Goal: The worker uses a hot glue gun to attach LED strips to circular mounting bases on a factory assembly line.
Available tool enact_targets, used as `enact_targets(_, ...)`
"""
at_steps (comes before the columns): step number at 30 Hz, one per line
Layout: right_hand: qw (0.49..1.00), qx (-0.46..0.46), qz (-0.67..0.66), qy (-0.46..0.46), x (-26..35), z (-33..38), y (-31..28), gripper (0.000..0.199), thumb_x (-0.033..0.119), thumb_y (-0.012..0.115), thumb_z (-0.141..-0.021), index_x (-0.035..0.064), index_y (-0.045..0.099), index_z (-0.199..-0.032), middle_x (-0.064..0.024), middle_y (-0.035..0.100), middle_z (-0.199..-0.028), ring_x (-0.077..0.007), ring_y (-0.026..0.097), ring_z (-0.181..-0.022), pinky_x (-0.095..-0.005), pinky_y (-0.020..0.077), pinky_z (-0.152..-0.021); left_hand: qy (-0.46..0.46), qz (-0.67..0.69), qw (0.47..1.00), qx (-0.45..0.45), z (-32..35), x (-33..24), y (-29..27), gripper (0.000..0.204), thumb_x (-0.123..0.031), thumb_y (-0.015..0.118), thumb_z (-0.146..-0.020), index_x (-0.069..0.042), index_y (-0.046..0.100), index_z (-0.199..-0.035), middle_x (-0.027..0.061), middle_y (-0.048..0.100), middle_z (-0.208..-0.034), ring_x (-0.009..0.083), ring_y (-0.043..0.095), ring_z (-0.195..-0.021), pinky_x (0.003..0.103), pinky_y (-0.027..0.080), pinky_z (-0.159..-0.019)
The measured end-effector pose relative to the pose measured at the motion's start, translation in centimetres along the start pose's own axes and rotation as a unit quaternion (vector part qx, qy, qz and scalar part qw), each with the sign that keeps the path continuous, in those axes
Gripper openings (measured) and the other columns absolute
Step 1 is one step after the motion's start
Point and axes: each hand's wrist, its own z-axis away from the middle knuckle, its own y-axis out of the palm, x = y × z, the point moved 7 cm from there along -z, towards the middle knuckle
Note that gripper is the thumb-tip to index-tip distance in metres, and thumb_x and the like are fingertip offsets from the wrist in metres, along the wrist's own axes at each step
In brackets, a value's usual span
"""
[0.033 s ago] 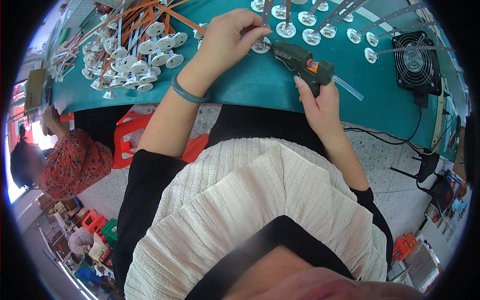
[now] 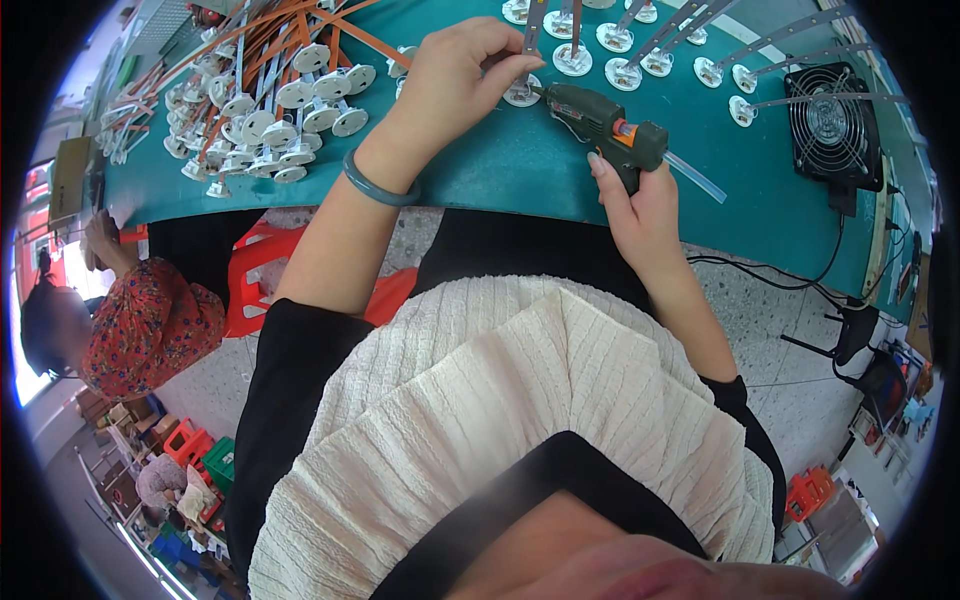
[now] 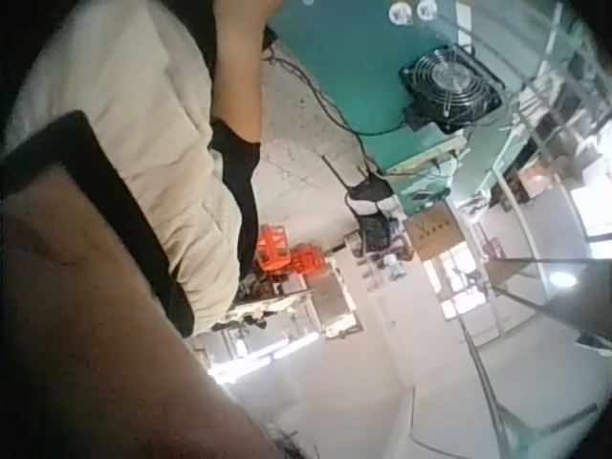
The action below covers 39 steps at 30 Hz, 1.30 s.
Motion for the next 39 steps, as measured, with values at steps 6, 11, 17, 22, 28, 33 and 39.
enact_targets(6, 0.999, 0.008, 0.038, -0.002, -0.1, 0.1, 0.2, 0.017, 0.014, 0.064, -0.095, -0.0003, 0.060, -0.104, -0.0020, 0.058, -0.072, -0.0096, 0.054, -0.060, -0.0260, 0.0423, -0.055, 0.007, -0.001, 1.000, -0.001, 0.0, -0.1, 0.0, 0.017, -0.013, 0.074, -0.087, 0.002, 0.066, -0.085, 0.0085, 0.066, -0.081, 0.0156, 0.065, -0.068, 0.026, 0.051, -0.062)
enact_targets(11, 0.999, 0.000, 0.041, -0.010, 0.3, 0.0, 0.0, 0.019, 0.015, 0.063, -0.095, -0.0001, 0.060, -0.107, -0.0026, 0.060, -0.076, -0.0090, 0.054, -0.061, -0.0249, 0.0416, -0.055, 0.016, -0.010, 1.000, -0.001, 0.1, -0.6, 0.1, 0.014, -0.015, 0.071, -0.088, -0.002, 0.067, -0.089, 0.0105, 0.062, -0.079, 0.0271, 0.062, -0.070, 0.034, 0.050, -0.063)
enact_targets(17, 0.984, -0.003, -0.146, 0.104, -1.4, -0.1, -0.7, 0.026, 0.012, 0.059, -0.098, -0.0016, 0.054, -0.119, -0.0076, 0.069, -0.100, -0.0065, 0.054, -0.063, -0.0216, 0.0409, -0.055, 0.023, -0.032, 0.998, 0.057, 0.5, -1.7, 0.3, 0.009, -0.005, 0.059, -0.094, -0.001, 0.060, -0.101, 0.0098, 0.062, -0.095, 0.0243, 0.063, -0.084, 0.033, 0.049, -0.073)
enact_targets(22, 0.981, 0.020, -0.162, 0.107, -1.6, -0.2, -0.4, 0.029, 0.011, 0.057, -0.098, -0.0018, 0.052, -0.124, -0.0090, 0.068, -0.104, -0.0064, 0.054, -0.063, -0.0203, 0.0413, -0.056, 0.044, 0.009, 0.993, 0.110, 0.3, -1.8, 0.3, 0.007, -0.001, 0.055, -0.094, 0.000, 0.059, -0.101, 0.0104, 0.059, -0.096, 0.0248, 0.061, -0.087, 0.032, 0.049, -0.078)
enact_targets(28, 0.981, 0.024, -0.163, 0.100, -1.7, -0.1, -0.3, 0.030, 0.011, 0.057, -0.098, -0.0022, 0.051, -0.124, -0.0100, 0.067, -0.104, -0.0067, 0.053, -0.064, -0.0208, 0.0412, -0.056, 0.047, 0.021, 0.991, 0.122, 0.4, -2.2, 0.8, 0.008, 0.000, 0.055, -0.094, 0.001, 0.058, -0.102, 0.0113, 0.059, -0.097, 0.0258, 0.061, -0.088, 0.032, 0.049, -0.078)
enact_targets(33, 0.983, 0.023, -0.151, 0.106, -1.6, -0.1, -0.4, 0.025, 0.011, 0.058, -0.098, -0.0021, 0.054, -0.119, -0.0087, 0.065, -0.098, -0.0070, 0.054, -0.064, -0.0216, 0.0419, -0.057, 0.053, 0.013, 0.992, 0.115, 0.4, -2.2, 0.9, 0.007, -0.002, 0.055, -0.094, 0.000, 0.058, -0.100, 0.0136, 0.059, -0.096, 0.0302, 0.061, -0.087, 0.036, 0.050, -0.077)
enact_targets(39, 0.985, 0.022, -0.127, 0.111, -1.2, -0.1, -0.6, 0.025, 0.011, 0.060, -0.097, -0.0017, 0.054, -0.117, -0.0075, 0.064, -0.090, -0.0073, 0.054, -0.062, -0.0226, 0.0415, -0.055, 0.053, 0.002, 0.992, 0.116, 0.6, -2.1, 1.0, 0.008, 0.001, 0.054, -0.094, 0.001, 0.058, -0.101, 0.0121, 0.059, -0.097, 0.0273, 0.060, -0.087, 0.033, 0.049, -0.078)
